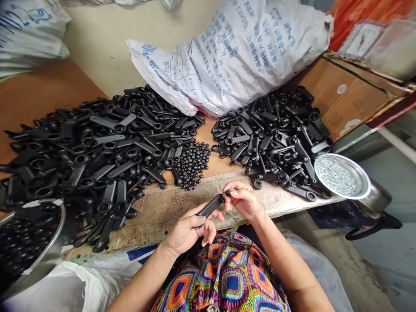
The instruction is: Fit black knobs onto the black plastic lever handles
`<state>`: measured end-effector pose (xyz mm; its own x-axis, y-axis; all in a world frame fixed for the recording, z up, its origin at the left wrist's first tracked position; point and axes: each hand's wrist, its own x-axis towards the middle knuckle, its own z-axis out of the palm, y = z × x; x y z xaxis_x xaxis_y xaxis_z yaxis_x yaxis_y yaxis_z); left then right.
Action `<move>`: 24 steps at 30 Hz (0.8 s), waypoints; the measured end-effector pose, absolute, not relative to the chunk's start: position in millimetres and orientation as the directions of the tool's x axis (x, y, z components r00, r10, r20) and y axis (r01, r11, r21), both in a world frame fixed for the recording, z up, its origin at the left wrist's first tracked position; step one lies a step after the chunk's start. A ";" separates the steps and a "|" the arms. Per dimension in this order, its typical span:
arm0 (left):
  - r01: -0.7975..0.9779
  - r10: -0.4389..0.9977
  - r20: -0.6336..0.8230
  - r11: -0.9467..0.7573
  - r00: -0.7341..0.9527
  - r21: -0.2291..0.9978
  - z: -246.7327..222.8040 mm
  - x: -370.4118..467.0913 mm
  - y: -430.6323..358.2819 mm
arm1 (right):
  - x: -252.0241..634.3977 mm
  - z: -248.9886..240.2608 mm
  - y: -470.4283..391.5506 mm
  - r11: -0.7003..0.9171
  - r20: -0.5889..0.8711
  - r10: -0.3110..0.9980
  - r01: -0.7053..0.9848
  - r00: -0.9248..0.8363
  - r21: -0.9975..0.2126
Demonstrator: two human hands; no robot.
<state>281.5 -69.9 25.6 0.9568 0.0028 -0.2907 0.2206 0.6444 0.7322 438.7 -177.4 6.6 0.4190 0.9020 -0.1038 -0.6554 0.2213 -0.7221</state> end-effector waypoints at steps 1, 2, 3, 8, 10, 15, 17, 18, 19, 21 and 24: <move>0.223 -0.008 -0.290 0.658 0.957 0.719 22.9 280.8 -67.6 | 438.6 6.3 -174.8 0.213 -0.113 0.902 -0.657 0.416 -0.723; 0.230 -0.019 -0.292 0.666 0.956 0.710 20.2 280.2 -65.2 | 438.6 6.2 -172.4 0.205 -0.120 0.903 -0.659 0.412 -0.724; 0.240 -0.034 -0.293 0.668 0.955 0.704 17.8 279.8 -62.9 | 438.6 6.1 -170.1 0.199 -0.124 0.904 -0.660 0.409 -0.725; 0.275 -0.095 -0.281 0.637 0.955 0.720 10.3 282.4 -55.4 | 435.6 5.0 -161.8 0.190 -0.111 0.891 -0.582 0.441 -0.791; 0.277 -0.087 -0.290 0.638 0.953 0.719 9.4 285.3 -53.8 | 433.7 3.5 -160.8 0.155 -0.110 0.891 -0.523 0.441 -0.838; 0.211 0.142 -0.368 0.612 0.919 0.762 10.1 292.5 -46.1 | 435.5 1.0 -164.8 0.082 -0.093 0.892 -0.360 0.442 -0.929; 0.159 0.286 -0.357 0.540 0.889 0.827 11.7 294.2 -43.7 | 437.4 2.2 -167.0 0.045 -0.078 0.893 -0.260 0.442 -0.964; 0.146 0.345 -0.340 0.482 0.875 0.864 12.5 294.8 -43.5 | 437.8 3.3 -167.7 0.022 -0.074 0.897 -0.211 0.436 -0.977; 0.149 0.390 -0.320 0.408 0.863 0.901 13.1 295.3 -44.0 | 437.5 4.7 -168.1 -0.001 -0.074 0.899 -0.167 0.431 -0.986; 0.180 0.468 -0.273 0.233 0.841 0.955 13.0 295.9 -46.9 | 435.3 8.1 -167.9 -0.034 -0.071 0.896 -0.093 0.438 -0.995; 0.239 0.558 -0.197 -0.002 0.806 0.971 9.8 295.5 -52.7 | 430.2 13.9 -165.6 -0.065 -0.033 0.877 0.051 0.480 -0.997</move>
<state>295.5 -52.7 9.8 0.8058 0.5583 -0.1973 0.2390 -0.0017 0.9710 430.2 -165.6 13.9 0.4801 0.8766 -0.0329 0.0510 -0.0653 -0.9966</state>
